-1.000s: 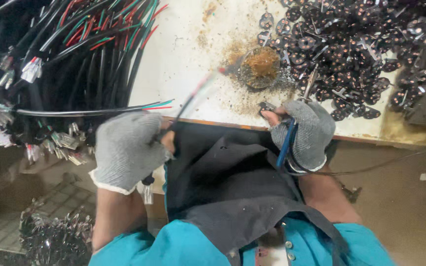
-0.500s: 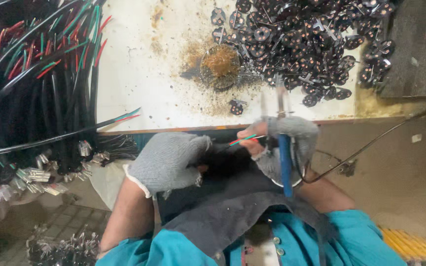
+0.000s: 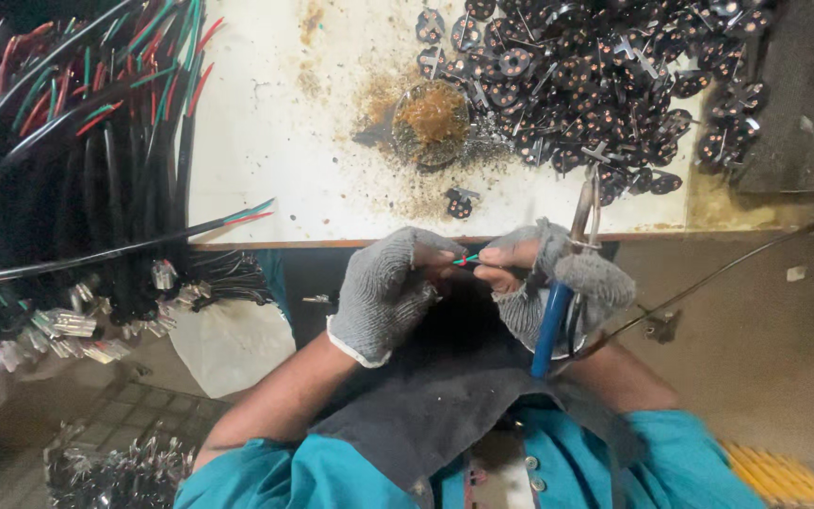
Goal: The person, wearing fingerless gloves, solders red and green wire ends onto small black electrical socket components at a workbench. They hold a wire against a component, apply a soldering iron, dip the joint in flux, and place finished assemblies with a large pile of completed parts on the bench.
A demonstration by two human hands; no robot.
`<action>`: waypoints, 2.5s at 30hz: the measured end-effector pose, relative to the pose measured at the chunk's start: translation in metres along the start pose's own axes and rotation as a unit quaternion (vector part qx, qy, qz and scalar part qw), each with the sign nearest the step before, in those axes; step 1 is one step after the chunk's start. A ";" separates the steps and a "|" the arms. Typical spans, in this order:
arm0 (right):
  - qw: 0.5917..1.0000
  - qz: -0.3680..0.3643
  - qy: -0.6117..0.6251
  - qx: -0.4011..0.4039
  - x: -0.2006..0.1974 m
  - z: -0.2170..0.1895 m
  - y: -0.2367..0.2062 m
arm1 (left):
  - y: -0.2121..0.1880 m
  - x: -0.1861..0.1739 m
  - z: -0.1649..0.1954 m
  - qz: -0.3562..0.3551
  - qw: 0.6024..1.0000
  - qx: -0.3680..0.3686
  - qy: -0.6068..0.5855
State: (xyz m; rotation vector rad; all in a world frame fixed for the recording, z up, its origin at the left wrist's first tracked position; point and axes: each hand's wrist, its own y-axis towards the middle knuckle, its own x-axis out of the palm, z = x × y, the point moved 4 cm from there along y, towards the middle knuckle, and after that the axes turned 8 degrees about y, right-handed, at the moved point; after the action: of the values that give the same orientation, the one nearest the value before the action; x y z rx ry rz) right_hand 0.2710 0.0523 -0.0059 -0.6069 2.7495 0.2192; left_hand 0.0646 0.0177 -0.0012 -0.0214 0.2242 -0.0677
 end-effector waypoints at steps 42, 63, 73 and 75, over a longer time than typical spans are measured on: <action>0.985 0.059 0.148 0.068 0.002 -0.013 0.030 | 0.015 -0.017 0.016 0.004 0.999 -0.002 0.051; 0.999 -0.022 -0.037 -0.004 0.001 -0.029 0.056 | 0.023 -0.014 0.008 0.017 0.989 0.037 0.143; 0.999 0.036 0.015 0.034 -0.004 -0.038 0.059 | 0.038 -0.028 0.019 0.093 0.957 0.080 0.263; 0.995 0.044 -0.079 -0.043 0.000 -0.035 0.067 | 0.051 -0.042 0.015 0.162 0.935 0.050 0.313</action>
State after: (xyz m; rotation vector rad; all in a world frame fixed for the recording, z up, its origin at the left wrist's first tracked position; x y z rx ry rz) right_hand 0.2329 0.1053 0.0323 -0.4684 2.6272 0.3905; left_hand 0.0304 0.0721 0.0215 0.1418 0.8592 0.2493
